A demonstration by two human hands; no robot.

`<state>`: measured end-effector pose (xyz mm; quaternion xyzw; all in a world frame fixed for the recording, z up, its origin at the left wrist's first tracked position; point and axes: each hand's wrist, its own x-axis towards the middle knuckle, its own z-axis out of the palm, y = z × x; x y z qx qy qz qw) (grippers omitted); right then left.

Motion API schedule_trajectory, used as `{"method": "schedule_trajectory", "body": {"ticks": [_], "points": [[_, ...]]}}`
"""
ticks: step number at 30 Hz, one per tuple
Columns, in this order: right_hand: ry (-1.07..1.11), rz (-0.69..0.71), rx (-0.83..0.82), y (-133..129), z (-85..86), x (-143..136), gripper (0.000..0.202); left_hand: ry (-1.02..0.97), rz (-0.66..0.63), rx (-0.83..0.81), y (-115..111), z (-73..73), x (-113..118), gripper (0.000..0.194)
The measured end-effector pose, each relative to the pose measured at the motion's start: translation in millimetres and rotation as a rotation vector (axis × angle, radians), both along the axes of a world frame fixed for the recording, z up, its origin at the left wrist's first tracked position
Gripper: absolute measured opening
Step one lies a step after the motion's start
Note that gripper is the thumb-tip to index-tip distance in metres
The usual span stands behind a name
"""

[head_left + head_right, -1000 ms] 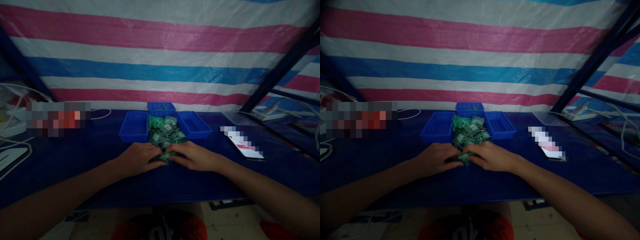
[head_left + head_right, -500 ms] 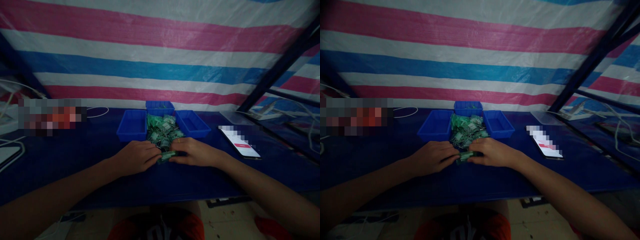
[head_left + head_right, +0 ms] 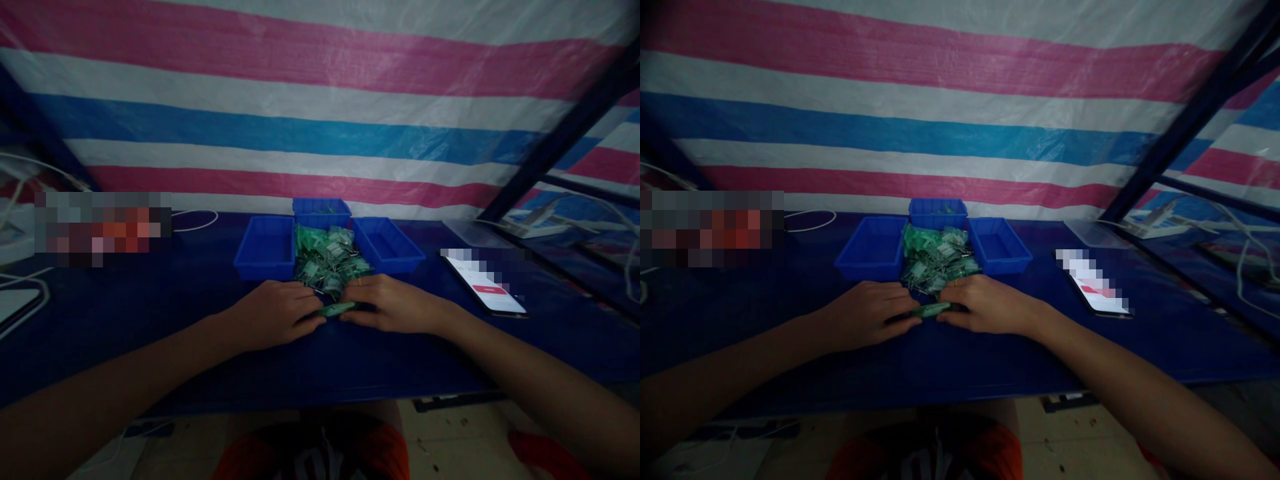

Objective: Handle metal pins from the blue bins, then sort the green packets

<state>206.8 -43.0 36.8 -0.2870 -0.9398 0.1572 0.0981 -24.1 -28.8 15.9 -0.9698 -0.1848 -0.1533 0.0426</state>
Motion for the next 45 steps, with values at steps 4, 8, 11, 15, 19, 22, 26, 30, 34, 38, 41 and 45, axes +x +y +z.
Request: {"method": "schedule_trajectory", "body": {"ticks": [4,8,11,15,19,22,26,30,34,38,41,45], "points": [[0.013,-0.022,0.012,-1.0,0.6,-0.1,0.018,0.002,0.016,-0.068,0.8,-0.7,0.5,0.029],[0.007,-0.031,0.017,-1.9,2.0,-0.1,0.020,-0.007,0.035,-0.128,0.9,-1.8,1.2,0.028],[-0.001,-0.039,0.027,-2.2,2.3,-0.1,0.021,-0.010,0.041,-0.141,0.7,-2.8,1.8,0.027],[-0.014,-0.045,0.036,-1.8,1.2,0.2,0.022,-0.005,0.049,-0.127,0.8,-3.9,1.8,0.026],[-0.028,-0.040,0.041,-1.4,0.9,0.7,0.020,0.003,0.053,-0.107,1.1,-3.7,1.4,0.027],[-0.026,-0.045,0.042,-1.0,1.5,1.0,0.020,-0.021,0.061,-0.097,0.8,-2.3,1.4,0.025],[-0.026,-0.056,0.029,0.3,2.1,1.1,0.019,-0.086,0.081,-0.125,0.1,-0.1,1.5,0.018],[-0.021,-0.053,0.005,1.2,1.7,1.7,0.019,-0.076,0.093,-0.194,0.0,0.1,1.6,0.013],[-0.012,-0.050,-0.023,1.3,1.7,3.3,0.020,-0.062,0.102,-0.208,0.6,-0.7,2.0,0.012],[-0.028,-0.027,-0.045,2.2,1.9,3.9,0.018,-0.063,0.089,-0.199,2.5,-0.7,1.3,0.012],[-0.033,-0.025,-0.031,3.3,1.0,3.4,0.016,-0.069,0.090,-0.204,3.5,-0.6,0.7,0.014],[-0.038,-0.031,-0.005,3.2,-0.1,2.5,0.016,-0.090,0.122,-0.249,3.1,-0.6,1.1,0.014]]}}
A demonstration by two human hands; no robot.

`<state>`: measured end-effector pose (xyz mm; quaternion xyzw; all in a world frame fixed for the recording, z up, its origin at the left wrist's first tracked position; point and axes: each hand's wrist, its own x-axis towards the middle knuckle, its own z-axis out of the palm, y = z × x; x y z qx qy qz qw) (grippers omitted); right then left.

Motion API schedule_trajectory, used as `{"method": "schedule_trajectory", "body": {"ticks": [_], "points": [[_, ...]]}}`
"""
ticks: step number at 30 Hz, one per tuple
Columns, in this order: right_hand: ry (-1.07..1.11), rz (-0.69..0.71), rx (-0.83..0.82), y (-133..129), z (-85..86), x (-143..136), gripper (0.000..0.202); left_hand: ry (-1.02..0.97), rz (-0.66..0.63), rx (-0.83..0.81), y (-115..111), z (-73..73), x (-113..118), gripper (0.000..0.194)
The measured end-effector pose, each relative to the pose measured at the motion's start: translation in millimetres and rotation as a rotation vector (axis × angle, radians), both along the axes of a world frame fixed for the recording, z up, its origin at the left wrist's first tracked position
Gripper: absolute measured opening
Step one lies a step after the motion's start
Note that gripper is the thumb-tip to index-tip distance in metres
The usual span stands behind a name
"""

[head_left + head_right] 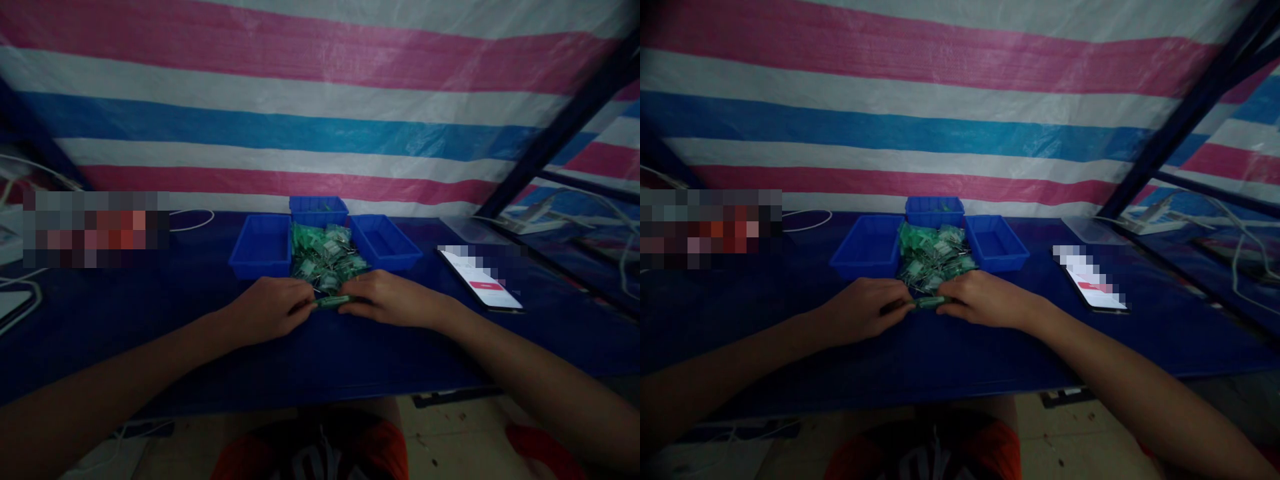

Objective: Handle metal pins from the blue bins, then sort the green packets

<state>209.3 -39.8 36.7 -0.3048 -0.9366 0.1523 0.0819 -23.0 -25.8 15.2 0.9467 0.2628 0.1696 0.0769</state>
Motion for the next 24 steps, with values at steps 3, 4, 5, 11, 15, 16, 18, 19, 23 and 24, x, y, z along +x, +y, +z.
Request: {"method": "schedule_trajectory", "body": {"ticks": [3,4,5,11,15,16,18,19,23,24], "points": [[-0.007,-0.006,0.016,-0.9,0.5,-0.7,0.016,-0.016,-0.003,-0.029,-0.3,-0.7,0.3,0.013],[-0.012,-0.009,0.020,-1.1,0.9,-0.9,0.016,-0.019,-0.006,-0.035,-0.3,-1.0,0.2,0.012],[-0.016,-0.011,0.024,-1.2,1.1,-1.1,0.016,-0.021,-0.010,-0.038,-0.3,-1.2,0.1,0.012],[-0.008,-0.013,0.037,-1.0,1.4,-0.6,0.016,-0.018,0.003,-0.068,-1.1,0.7,-1.0,0.008],[-0.019,-0.014,0.046,-1.5,1.5,-0.7,0.016,-0.002,-0.011,-0.025,-2.0,2.9,-0.3,0.012],[-0.015,-0.013,0.044,-1.8,1.7,-0.7,0.016,0.007,-0.015,-0.017,-2.0,3.0,0.0,0.012],[0.007,-0.011,0.027,-2.2,2.0,-0.8,0.016,0.012,-0.017,-0.004,-1.9,2.8,0.3,0.013],[0.020,-0.010,0.011,-2.3,2.1,-0.7,0.017,0.011,-0.015,0.001,-1.8,2.5,0.4,0.013],[0.041,-0.012,-0.048,-2.4,2.7,-0.7,0.022,0.004,-0.010,0.020,-0.8,1.0,0.6,0.014],[0.034,-0.015,-0.050,-2.4,2.9,-0.8,0.023,0.006,-0.012,0.025,-0.6,0.8,0.8,0.014]]}}
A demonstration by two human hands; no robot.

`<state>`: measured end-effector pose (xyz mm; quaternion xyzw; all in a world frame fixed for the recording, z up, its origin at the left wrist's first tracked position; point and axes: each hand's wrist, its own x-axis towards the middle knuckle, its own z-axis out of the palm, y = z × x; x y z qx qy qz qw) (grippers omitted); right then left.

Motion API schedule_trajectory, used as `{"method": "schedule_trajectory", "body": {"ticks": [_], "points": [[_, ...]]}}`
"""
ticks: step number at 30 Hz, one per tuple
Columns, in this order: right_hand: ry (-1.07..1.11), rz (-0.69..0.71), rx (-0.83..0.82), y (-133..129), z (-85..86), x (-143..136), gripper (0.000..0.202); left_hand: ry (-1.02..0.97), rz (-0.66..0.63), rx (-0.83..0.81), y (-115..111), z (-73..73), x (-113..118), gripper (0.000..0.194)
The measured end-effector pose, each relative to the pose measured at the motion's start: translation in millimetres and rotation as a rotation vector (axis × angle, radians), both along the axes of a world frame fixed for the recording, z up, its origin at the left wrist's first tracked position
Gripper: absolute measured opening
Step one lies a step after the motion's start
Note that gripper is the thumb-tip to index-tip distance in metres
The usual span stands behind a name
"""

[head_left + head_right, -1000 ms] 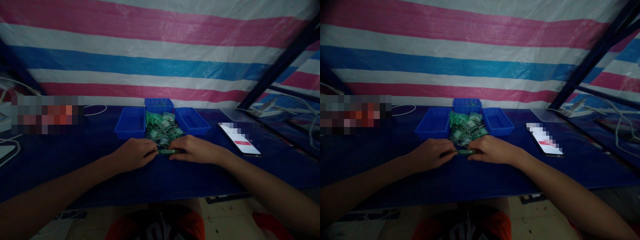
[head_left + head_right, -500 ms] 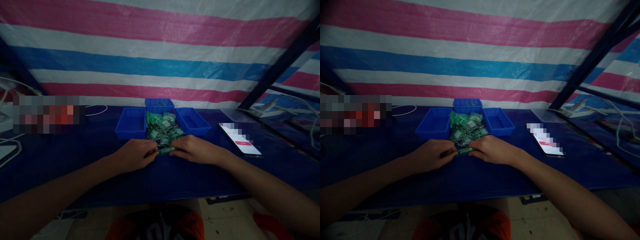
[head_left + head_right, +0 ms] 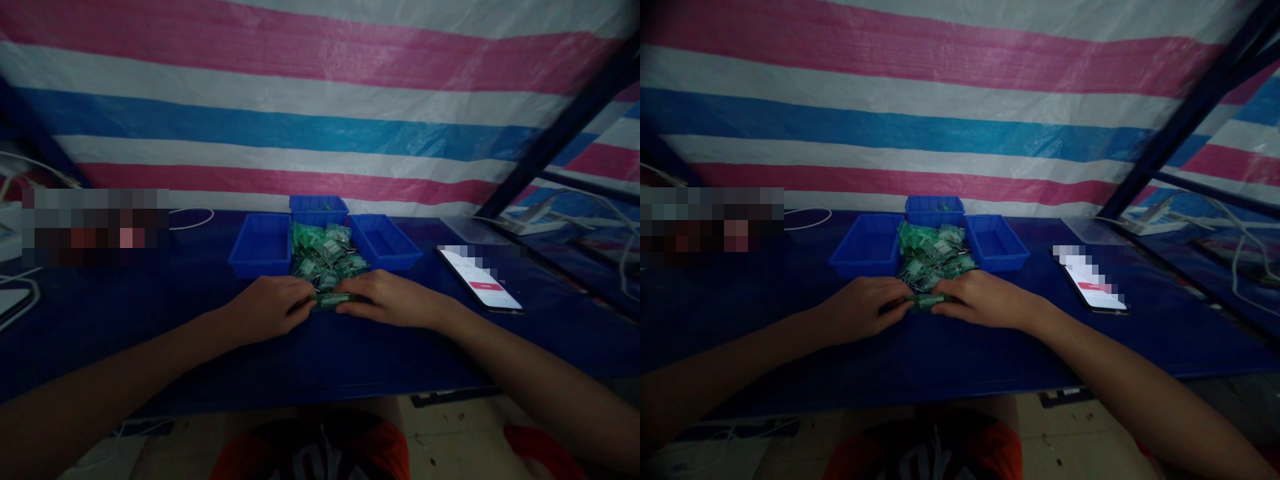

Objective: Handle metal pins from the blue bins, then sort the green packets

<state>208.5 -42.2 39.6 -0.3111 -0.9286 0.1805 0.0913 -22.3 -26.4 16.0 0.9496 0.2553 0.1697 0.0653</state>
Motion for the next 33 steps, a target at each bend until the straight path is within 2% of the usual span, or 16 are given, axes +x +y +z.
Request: {"method": "schedule_trajectory", "body": {"ticks": [6,11,17,21,23,26,31,33], "points": [[-0.026,-0.016,0.014,-0.8,1.3,-0.9,0.021,0.010,0.004,0.018,-0.3,-0.7,0.5,0.014],[0.013,-0.024,-0.010,-0.7,2.4,-0.5,0.020,-0.111,0.018,0.028,-0.2,-2.0,-0.3,0.015],[0.101,-0.046,-0.069,-1.0,2.8,-0.1,0.030,-0.107,0.026,0.057,-0.9,-1.4,-0.8,0.016],[0.140,-0.106,-0.085,-1.5,2.0,0.1,0.040,-0.120,0.041,0.033,-1.1,-2.4,-1.7,0.030],[0.164,-0.133,-0.104,-1.3,0.9,0.4,0.042,-0.117,0.015,0.068,-0.7,-2.8,-2.3,0.028],[0.223,-0.177,-0.129,-0.3,-1.1,1.0,0.037,-0.073,-0.048,0.128,-0.2,-1.6,-3.2,0.016],[0.260,-0.188,-0.100,1.0,-0.1,1.6,0.017,-0.097,-0.066,0.142,-1.0,-0.3,-3.1,0.019],[0.224,-0.163,-0.070,0.6,2.5,1.5,0.016,-0.108,-0.059,0.149,-0.9,-1.4,-2.9,0.022]]}}
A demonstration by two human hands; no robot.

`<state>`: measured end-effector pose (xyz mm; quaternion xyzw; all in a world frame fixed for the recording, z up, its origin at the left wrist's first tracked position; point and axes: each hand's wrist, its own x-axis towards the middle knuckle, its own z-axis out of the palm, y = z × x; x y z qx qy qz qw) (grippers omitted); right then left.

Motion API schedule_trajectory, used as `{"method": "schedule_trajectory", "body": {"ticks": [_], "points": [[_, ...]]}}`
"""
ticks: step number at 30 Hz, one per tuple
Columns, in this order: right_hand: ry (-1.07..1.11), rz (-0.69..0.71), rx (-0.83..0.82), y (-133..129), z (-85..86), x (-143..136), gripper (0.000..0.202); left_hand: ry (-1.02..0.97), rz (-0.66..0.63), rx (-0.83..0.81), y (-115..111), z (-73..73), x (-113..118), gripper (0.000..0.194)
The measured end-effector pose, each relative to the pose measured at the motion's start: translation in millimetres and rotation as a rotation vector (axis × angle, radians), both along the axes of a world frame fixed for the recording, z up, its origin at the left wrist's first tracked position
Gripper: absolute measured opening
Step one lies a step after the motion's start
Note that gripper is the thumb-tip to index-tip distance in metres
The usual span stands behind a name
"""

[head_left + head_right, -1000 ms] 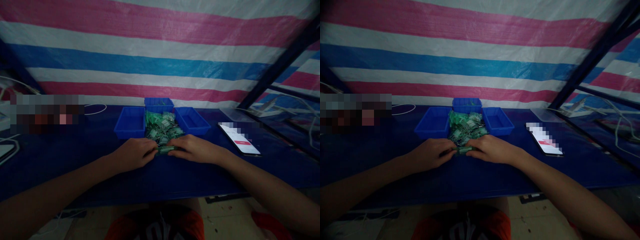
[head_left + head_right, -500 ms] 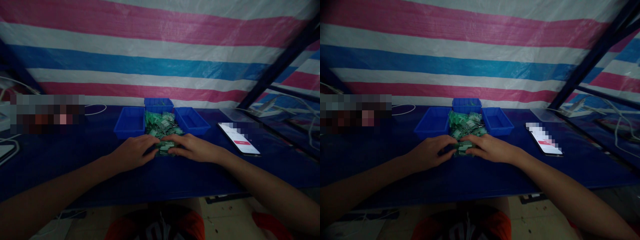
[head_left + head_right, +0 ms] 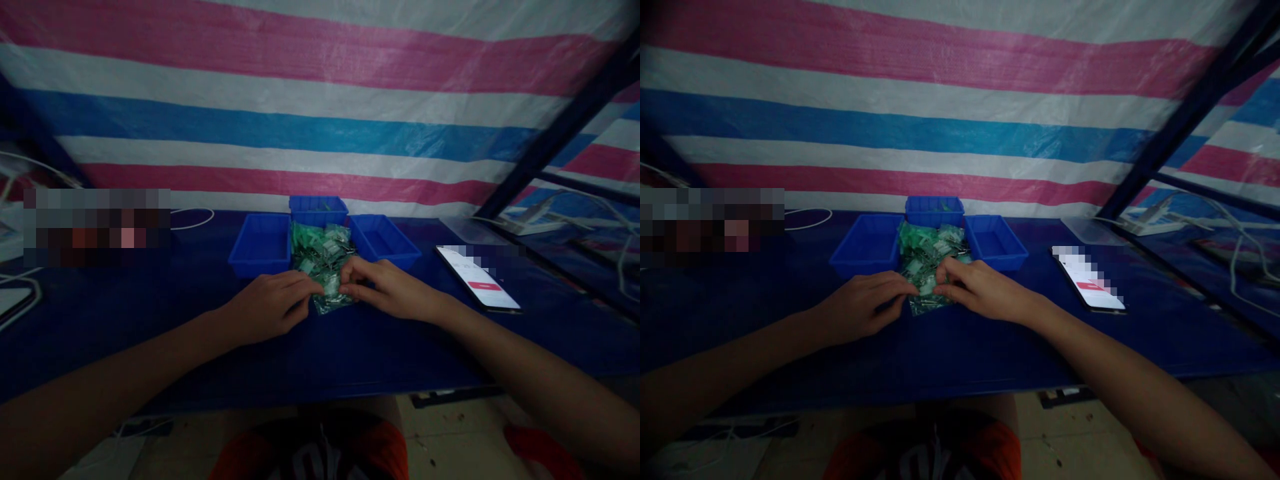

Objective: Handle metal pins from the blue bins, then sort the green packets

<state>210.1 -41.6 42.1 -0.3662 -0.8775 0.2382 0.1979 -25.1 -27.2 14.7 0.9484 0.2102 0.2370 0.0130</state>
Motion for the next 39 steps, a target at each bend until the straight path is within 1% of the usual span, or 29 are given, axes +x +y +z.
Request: {"method": "schedule_trajectory", "body": {"ticks": [2,5,8,10,13,16,23,26,31,35,39], "points": [[-0.032,0.026,0.012,-1.3,2.9,-0.2,0.017,-0.004,0.012,0.011,1.0,-1.2,-0.1,0.025],[-0.069,0.085,-0.030,-4.3,6.3,-0.3,0.020,-0.020,0.015,0.018,3.6,-2.2,-1.1,0.024],[-0.113,0.098,-0.067,-6.3,6.9,0.3,0.037,-0.046,0.011,0.024,6.0,-2.5,-1.9,0.021],[-0.141,0.083,-0.075,-5.9,5.6,1.1,0.043,-0.050,0.005,0.033,6.8,-2.5,-2.0,0.020],[-0.144,0.074,-0.066,-3.4,2.3,2.4,0.040,-0.038,0.007,0.033,6.7,-1.9,-1.6,0.020],[-0.110,0.067,-0.004,-1.1,0.1,3.1,0.031,-0.015,0.018,0.028,6.1,-1.3,-1.1,0.019],[-0.080,0.091,0.096,-1.8,3.0,3.2,0.017,0.048,0.012,-0.005,4.4,-0.8,-1.7,0.022],[-0.093,0.086,0.107,-2.2,4.3,2.4,0.019,0.065,0.009,-0.012,3.4,1.8,-1.4,0.022],[-0.110,0.086,0.087,-1.6,2.7,0.1,0.025,0.096,0.013,-0.031,2.7,3.7,0.4,0.027],[-0.112,0.083,0.103,-0.9,1.5,0.0,0.027,0.097,0.016,-0.104,1.0,2.7,0.4,0.025],[-0.121,0.076,0.135,-1.2,1.1,0.3,0.028,0.073,-0.025,-0.203,-2.3,4.9,-0.1,0.017]]}}
